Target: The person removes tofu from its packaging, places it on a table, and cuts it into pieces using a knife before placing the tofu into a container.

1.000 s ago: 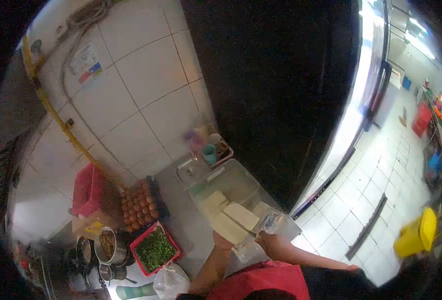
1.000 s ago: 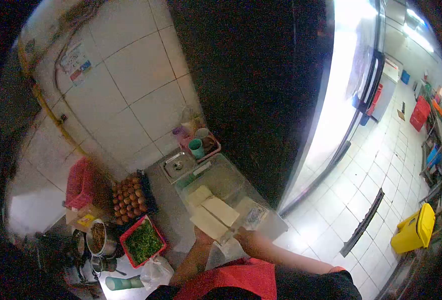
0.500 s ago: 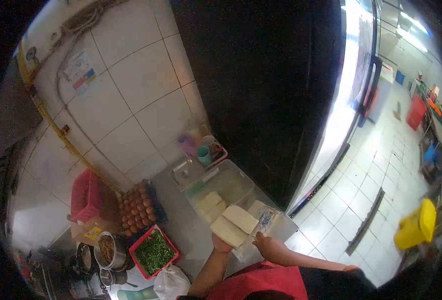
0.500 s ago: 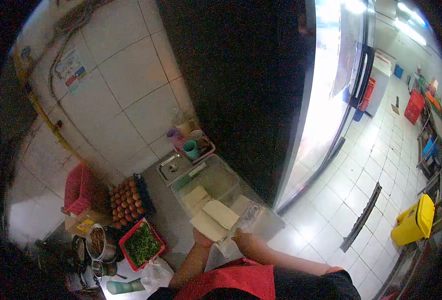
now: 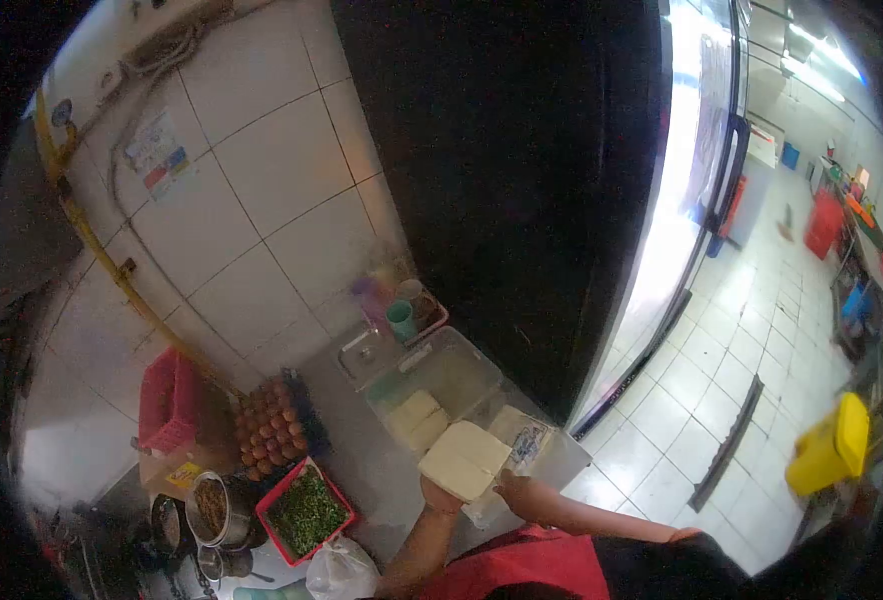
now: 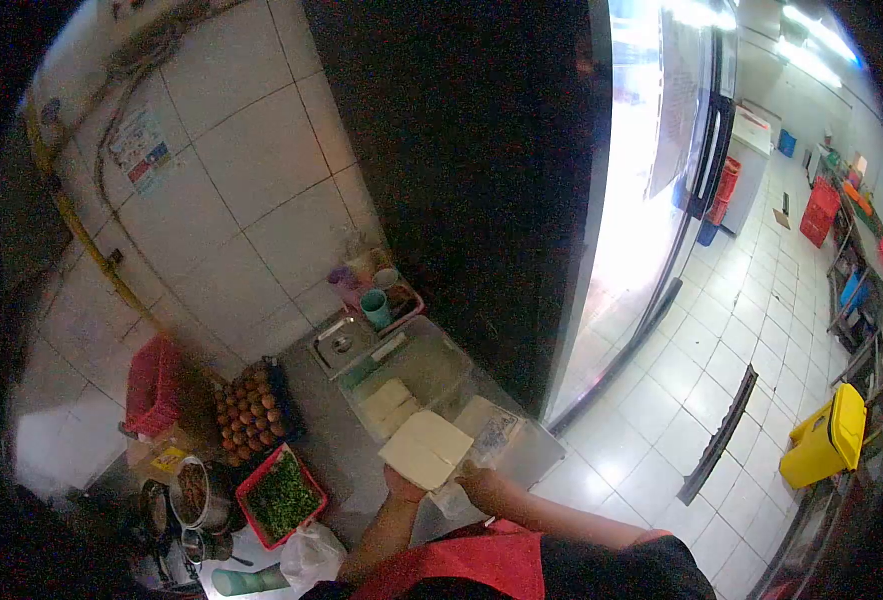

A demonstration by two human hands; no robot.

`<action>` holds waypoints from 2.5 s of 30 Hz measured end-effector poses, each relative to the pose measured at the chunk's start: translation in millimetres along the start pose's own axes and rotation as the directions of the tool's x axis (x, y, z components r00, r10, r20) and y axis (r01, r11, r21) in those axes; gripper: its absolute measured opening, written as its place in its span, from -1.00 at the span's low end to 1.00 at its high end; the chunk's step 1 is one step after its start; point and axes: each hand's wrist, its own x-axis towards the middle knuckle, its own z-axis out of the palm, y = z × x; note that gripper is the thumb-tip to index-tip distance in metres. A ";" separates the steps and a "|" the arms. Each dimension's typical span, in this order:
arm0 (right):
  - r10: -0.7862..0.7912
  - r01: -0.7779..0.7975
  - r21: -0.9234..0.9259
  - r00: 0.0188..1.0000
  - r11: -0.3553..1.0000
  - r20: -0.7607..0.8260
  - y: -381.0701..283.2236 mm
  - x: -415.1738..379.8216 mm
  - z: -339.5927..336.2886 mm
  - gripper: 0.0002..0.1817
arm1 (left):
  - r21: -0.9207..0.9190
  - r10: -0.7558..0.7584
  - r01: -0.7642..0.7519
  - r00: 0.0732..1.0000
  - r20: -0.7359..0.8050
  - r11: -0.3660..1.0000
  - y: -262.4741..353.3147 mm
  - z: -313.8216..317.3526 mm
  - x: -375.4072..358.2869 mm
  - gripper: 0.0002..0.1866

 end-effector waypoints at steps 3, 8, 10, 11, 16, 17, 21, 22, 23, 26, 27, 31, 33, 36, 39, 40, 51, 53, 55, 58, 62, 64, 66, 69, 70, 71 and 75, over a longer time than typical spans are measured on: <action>-0.204 0.204 -0.055 0.979 0.977 0.009 6.3 0.8 -0.5 -0.74 | 0.729 0.142 -0.082 0.990 -0.021 0.680 4.1 -17.1 0.8 -0.41; -0.252 0.286 0.290 0.956 0.913 -0.149 -24.6 -8.4 -53.9 -0.74 | 0.032 0.035 -0.033 0.996 -0.085 0.999 4.1 5.9 -4.0 -0.38; -0.218 0.248 0.301 0.967 0.921 -0.132 -27.5 -1.6 -78.6 -0.69 | 0.648 0.063 -0.053 0.998 0.008 0.760 3.2 31.2 -4.1 -0.39; -0.183 0.210 0.312 0.976 0.927 -0.114 -27.6 3.5 -89.0 -0.64 | 0.650 0.060 -0.051 0.998 0.009 0.758 1.2 37.0 -6.6 -0.39; 0.012 0.006 0.438 0.999 0.899 -0.037 -13.1 34.1 -109.4 -0.54 | 0.104 -0.051 0.058 0.996 -0.068 0.993 -3.1 45.7 -10.3 -0.37; -0.136 0.075 0.565 0.988 0.822 0.066 -9.6 39.9 -109.6 -0.50 | 0.111 -0.066 0.075 0.994 -0.085 0.991 -1.0 46.2 -8.2 -0.37; 0.088 -0.136 0.648 0.990 0.749 0.106 4.1 56.1 -86.6 -0.46 | 0.176 -0.066 0.085 0.991 -0.113 0.981 5.2 49.8 -8.7 -0.37; 0.085 -0.135 0.649 0.990 0.749 0.109 -4.6 52.2 -98.7 -0.46 | 0.232 -0.053 0.073 0.994 -0.091 0.970 6.7 50.4 -8.7 -0.37; 0.065 -0.051 0.556 0.998 0.829 -0.005 -20.9 43.7 -123.5 -0.47 | 0.232 -0.050 0.071 0.995 -0.091 0.970 8.0 45.4 -8.2 -0.37; 0.059 -0.003 0.330 0.985 0.944 -0.161 -46.1 34.6 -140.4 -0.49 | 0.026 -0.137 0.138 0.990 -0.035 0.990 9.3 31.6 -6.1 -0.38; 0.081 -0.036 0.206 0.974 0.978 -0.211 -50.0 34.4 -139.1 -0.49 | 0.036 -0.132 0.132 0.991 -0.014 0.991 6.1 29.0 -5.1 -0.38; -0.042 0.092 0.183 0.966 0.979 -0.256 -51.0 32.4 -108.0 -0.53 | 0.027 -0.056 0.057 0.998 -0.021 0.998 -6.6 21.7 -2.0 -0.34; 0.021 0.039 0.253 0.973 0.967 -0.229 -41.6 35.1 -95.8 -0.53 | -0.033 -0.066 0.067 0.997 0.042 0.997 -4.1 2.0 -0.9 -0.32; -0.097 0.093 -0.034 0.984 0.995 -0.149 -16.1 24.4 -86.5 -0.59 | 0.048 -0.057 0.057 0.998 -0.005 0.997 3.2 -23.3 0.0 -0.31; -0.145 0.190 -0.225 0.969 0.956 0.201 -23.1 0.0 -103.2 -0.63 | 0.079 -0.053 0.060 0.995 -0.086 0.995 0.3 33.3 -2.1 -0.32; -0.148 0.194 -0.226 0.968 0.954 0.204 -16.6 -2.8 -91.2 -0.63 | -0.029 -0.083 0.081 0.995 -0.058 0.996 -1.0 54.9 -2.7 -0.32; -0.041 0.047 -0.142 0.998 0.989 0.044 1.1 -9.5 -40.7 -0.73 | 0.043 -0.096 0.100 0.992 -0.083 0.994 2.0 38.9 -0.6 -0.30; -0.041 0.041 -0.119 0.999 0.992 0.001 1.5 -8.5 -35.5 -0.72 | 0.077 -0.101 0.107 0.992 -0.078 0.991 1.3 43.6 -2.9 -0.29; -0.040 0.036 -0.097 0.998 0.995 -0.043 5.1 -5.4 -28.2 -0.70 | -0.032 -0.086 0.086 0.996 -0.028 0.996 0.3 49.5 -6.2 -0.32; -0.080 0.082 -0.106 0.997 0.991 0.023 8.1 -0.7 -21.8 -0.52 | 0.059 -0.062 0.071 0.989 -0.135 0.996 0.7 46.4 -4.3 -0.31; 0.046 -0.046 0.011 0.998 0.999 0.049 -12.0 -1.6 -39.8 -0.57 | 0.033 -0.098 0.098 0.995 -0.027 0.995 -0.1 43.5 -8.2 -0.30; 0.125 -0.127 0.079 0.992 0.989 0.031 -5.2 -1.0 -28.0 -0.59 | 0.027 -0.142 0.140 0.989 0.046 0.990 0.0 43.5 -8.7 -0.28; -0.279 0.265 -0.112 0.949 0.958 -0.145 22.8 8.2 12.9 -0.61 | 0.029 -0.143 0.143 0.990 0.005 0.989 0.1 40.1 -7.7 -0.27; 0.087 -0.080 0.172 0.995 0.982 -0.037 -21.8 -8.9 -49.7 -0.59 | 0.039 -0.132 0.133 0.991 -0.032 0.990 -0.4 40.3 -8.5 -0.23; 0.084 -0.077 0.171 0.996 0.982 -0.035 -27.2 -10.7 -57.9 -0.59 | 0.044 -0.125 0.125 0.992 -0.022 0.991 -1.7 40.7 -8.7 -0.21; 0.123 -0.122 0.180 0.992 0.976 0.007 -30.7 -12.0 -64.1 -0.61 | 0.043 -0.121 0.122 0.992 -0.022 0.992 -2.3 38.8 -8.8 -0.21; 0.080 -0.085 0.230 0.996 0.969 0.029 -45.8 -16.9 -92.6 -0.62 | 0.019 -0.099 0.099 0.995 0.012 0.995 -8.1 48.5 -8.2 -0.22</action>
